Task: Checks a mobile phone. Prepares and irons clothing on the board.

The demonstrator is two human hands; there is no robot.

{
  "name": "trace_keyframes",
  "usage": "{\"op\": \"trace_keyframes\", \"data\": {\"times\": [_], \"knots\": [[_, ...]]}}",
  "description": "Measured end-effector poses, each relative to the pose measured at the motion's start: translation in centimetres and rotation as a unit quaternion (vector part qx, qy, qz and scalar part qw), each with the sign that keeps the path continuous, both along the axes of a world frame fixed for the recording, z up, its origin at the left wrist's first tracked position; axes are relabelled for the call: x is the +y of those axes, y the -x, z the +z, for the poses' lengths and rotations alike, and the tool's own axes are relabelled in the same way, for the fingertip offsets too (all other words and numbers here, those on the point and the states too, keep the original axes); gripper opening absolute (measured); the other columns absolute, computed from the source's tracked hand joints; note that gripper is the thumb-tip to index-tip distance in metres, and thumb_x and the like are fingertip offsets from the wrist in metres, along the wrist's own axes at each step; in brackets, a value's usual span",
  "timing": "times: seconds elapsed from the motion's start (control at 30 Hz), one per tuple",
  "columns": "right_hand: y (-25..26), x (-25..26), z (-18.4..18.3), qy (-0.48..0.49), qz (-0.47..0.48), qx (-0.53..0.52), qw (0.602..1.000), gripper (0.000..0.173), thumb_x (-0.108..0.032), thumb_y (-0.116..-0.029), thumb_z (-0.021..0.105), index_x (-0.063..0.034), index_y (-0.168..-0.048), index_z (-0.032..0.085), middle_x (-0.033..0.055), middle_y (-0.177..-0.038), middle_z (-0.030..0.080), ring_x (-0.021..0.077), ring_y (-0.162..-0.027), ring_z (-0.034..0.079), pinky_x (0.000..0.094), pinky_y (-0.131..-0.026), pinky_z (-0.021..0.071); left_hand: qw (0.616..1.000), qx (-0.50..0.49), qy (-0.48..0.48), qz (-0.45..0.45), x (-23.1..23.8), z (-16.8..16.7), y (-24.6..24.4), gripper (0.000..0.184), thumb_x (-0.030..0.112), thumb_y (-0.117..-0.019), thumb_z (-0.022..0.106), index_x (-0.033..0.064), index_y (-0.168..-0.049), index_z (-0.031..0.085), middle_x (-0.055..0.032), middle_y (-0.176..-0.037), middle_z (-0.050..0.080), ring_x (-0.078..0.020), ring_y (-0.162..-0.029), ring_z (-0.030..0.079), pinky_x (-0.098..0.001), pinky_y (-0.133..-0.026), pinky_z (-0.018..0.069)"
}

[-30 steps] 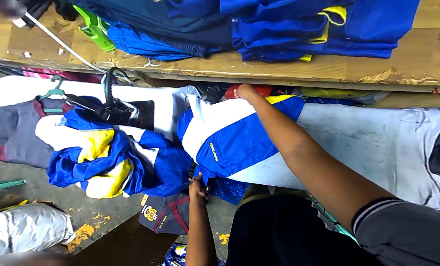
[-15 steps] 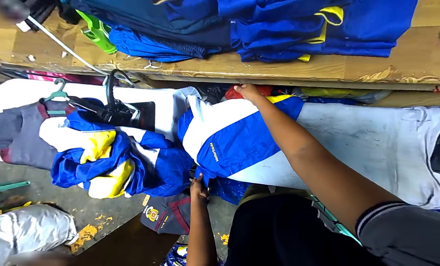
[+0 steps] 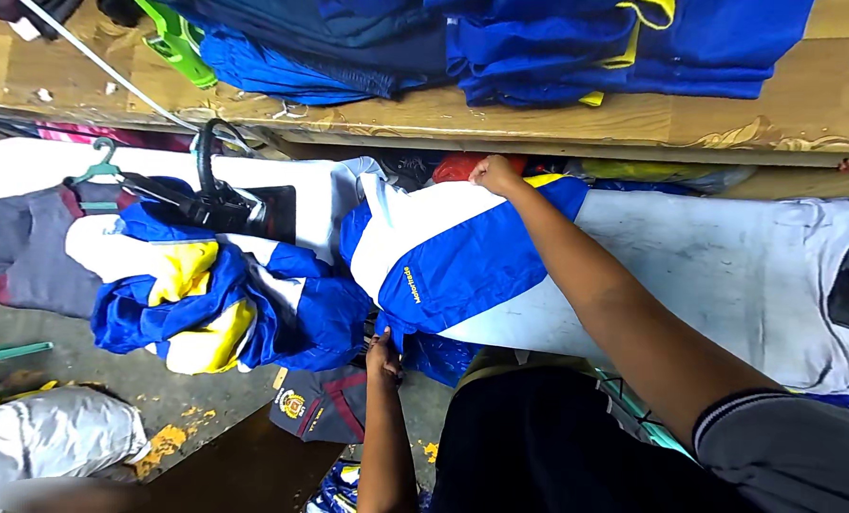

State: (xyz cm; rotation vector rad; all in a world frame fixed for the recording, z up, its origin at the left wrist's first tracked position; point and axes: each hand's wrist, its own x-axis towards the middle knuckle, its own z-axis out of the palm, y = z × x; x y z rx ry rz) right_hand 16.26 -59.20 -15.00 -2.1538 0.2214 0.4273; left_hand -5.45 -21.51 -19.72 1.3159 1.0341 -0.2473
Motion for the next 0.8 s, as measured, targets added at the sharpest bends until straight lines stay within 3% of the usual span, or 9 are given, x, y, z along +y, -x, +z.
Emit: {"op": "trace_keyframes", "data": {"times": [0.1,0.2,0.33,0.4,0.5,0.6,0.73,0.8], "knots": [[0.8,-0.2,0.4,-0.064,-0.075,-0.019,0.995,0.023,-0.009,-0.1018,0.06,0.006,-0.117,0.07,0.0252,-0.127,0.065,0.0347,-0.123,0.061,0.0505,-0.109,0.0448,1.0,-0.003,-0.002,0.004,0.0,0.3,0.0,0.026,0.008,-0.1077,0.047,-0.0011,-0.132,0.046,-0.012,-0.109,0.06,-0.0138,-0.091,0.062,-0.0316,-0.082,0.0547],[1.7,-0.7,0.3,-0.142,-0.144,-0.024,0.979,0.028,-0.011,-0.1048,0.055,0.0086,-0.124,0.062,0.0252,-0.126,0.064,0.0302,-0.116,0.063,0.0437,-0.103,0.0495,1.0,-0.004,0.006,0.007,0.2,0.4,0.3,0.025,0.008,-0.108,0.046,-0.0004,-0.132,0.046,-0.0111,-0.108,0.06,-0.0132,-0.089,0.062,-0.0312,-0.081,0.0551],[3.9,-1.7,0.9,-0.126,-0.145,-0.065,0.979,0.028,-0.01,-0.1051,0.054,0.0099,-0.122,0.062,0.0269,-0.123,0.064,0.0315,-0.115,0.063,0.0445,-0.103,0.0487,1.0,-0.007,0.002,0.016,0.3,0.4,0.5,0.026,0.008,-0.1081,0.046,-0.0006,-0.132,0.045,-0.0116,-0.108,0.059,-0.0134,-0.09,0.062,-0.0313,-0.081,0.055],[4.8,-2.2,1.4,-0.168,-0.177,-0.07,0.967,0.029,-0.012,-0.1064,0.051,0.0084,-0.125,0.06,0.0214,-0.117,0.066,0.0238,-0.104,0.064,0.0383,-0.094,0.0517,1.0,-0.001,0.0,0.005,0.2,0.5,0.7,0.03,0.009,-0.1087,0.046,-0.0017,-0.136,0.043,-0.0128,-0.113,0.059,-0.0143,-0.094,0.062,-0.0325,-0.084,0.0545],[5.8,-3.1,2.9,-0.294,-0.199,-0.068,0.932,0.022,-0.012,-0.11,0.041,0.0031,-0.12,0.054,0.0093,-0.105,0.063,0.0127,-0.085,0.065,0.0293,-0.077,0.0556,1.0,0.0,0.005,0.001,-0.3,0.7,0.6,0.028,0.009,-0.1087,0.045,-0.0004,-0.135,0.045,-0.0107,-0.11,0.059,-0.0129,-0.091,0.062,-0.031,-0.081,0.0551],[7.8,-4.6,5.4,-0.386,-0.109,-0.05,0.915,0.016,-0.01,-0.1085,0.039,-0.0045,-0.108,0.054,0.0028,-0.097,0.069,0.0109,-0.079,0.068,0.0291,-0.073,0.0581,1.0,-0.001,0.007,0.007,-0.7,0.9,0.4,0.027,0.009,-0.1086,0.045,0.0002,-0.134,0.044,-0.0103,-0.107,0.06,-0.0126,-0.089,0.062,-0.031,-0.079,0.0552],[12.6,-9.0,8.5,-0.317,0.087,0.031,0.944,0.013,-0.008,-0.0991,0.049,-0.006,-0.097,0.062,-0.0044,-0.074,0.068,0.0069,-0.066,0.067,0.0283,-0.069,0.0594,1.0,0.003,0.002,0.017,-0.8,0.9,0.5,0.028,0.01,-0.1083,0.047,0.0001,-0.135,0.045,-0.0114,-0.11,0.06,-0.0133,-0.091,0.063,-0.0317,-0.081,0.0551],[15.2,-13.4,9.0,-0.158,0.061,0.072,0.983,0.015,-0.004,-0.1007,0.049,0.0026,-0.104,0.062,0.0061,-0.079,0.067,0.0146,-0.07,0.067,0.0343,-0.073,0.0604,0.999,0.006,0.013,0.029,-0.8,1.3,0.6,0.028,0.012,-0.1091,0.046,0.0022,-0.135,0.045,-0.0101,-0.11,0.06,-0.0125,-0.091,0.062,-0.0313,-0.08,0.0552]]}}
